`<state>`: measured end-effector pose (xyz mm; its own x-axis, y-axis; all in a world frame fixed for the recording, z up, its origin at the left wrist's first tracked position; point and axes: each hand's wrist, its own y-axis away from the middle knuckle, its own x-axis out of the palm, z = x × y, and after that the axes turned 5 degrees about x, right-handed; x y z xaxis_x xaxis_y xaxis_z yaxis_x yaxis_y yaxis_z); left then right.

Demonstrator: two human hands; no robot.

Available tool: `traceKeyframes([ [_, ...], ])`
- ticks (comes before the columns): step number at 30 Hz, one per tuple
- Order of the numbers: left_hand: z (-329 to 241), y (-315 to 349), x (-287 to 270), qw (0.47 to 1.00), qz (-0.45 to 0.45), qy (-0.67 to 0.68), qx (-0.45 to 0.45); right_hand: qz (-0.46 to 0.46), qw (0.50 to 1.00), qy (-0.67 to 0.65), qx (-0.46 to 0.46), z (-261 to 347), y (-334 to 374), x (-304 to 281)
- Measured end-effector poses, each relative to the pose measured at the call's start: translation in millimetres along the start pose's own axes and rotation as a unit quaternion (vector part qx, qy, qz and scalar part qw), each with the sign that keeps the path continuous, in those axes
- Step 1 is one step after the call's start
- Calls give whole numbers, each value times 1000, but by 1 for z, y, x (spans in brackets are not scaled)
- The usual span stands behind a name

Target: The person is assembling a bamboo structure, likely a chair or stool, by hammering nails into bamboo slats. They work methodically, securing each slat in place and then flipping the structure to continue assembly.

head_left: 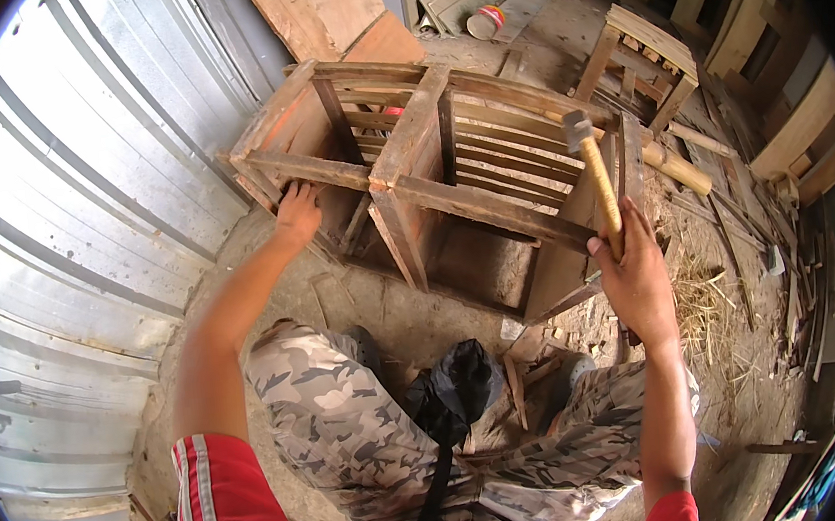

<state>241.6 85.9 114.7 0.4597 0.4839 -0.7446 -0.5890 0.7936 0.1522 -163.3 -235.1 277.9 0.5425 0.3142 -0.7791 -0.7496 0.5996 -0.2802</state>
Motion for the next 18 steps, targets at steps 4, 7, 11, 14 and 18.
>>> traceKeyframes([
  [4, -1, -54, 3, 986, 121, 87, -70, 13, 995, 83, -55, -1, 1, 3],
  [7, -14, -69, 60, 991, 101, 16, -85, -18, 993, 87, -76, 6, 4, 11],
  [11, -40, -77, 75, 988, 132, -42, -72, -8, 993, 95, -70, 9, 5, 8],
  [14, -54, -82, 55, 980, 182, -48, -61, -22, 992, 102, -65, 4, 6, 10],
  [18, -44, -76, 36, 975, 219, -26, -36, 2, 991, 118, -57, 4, 4, 6],
])
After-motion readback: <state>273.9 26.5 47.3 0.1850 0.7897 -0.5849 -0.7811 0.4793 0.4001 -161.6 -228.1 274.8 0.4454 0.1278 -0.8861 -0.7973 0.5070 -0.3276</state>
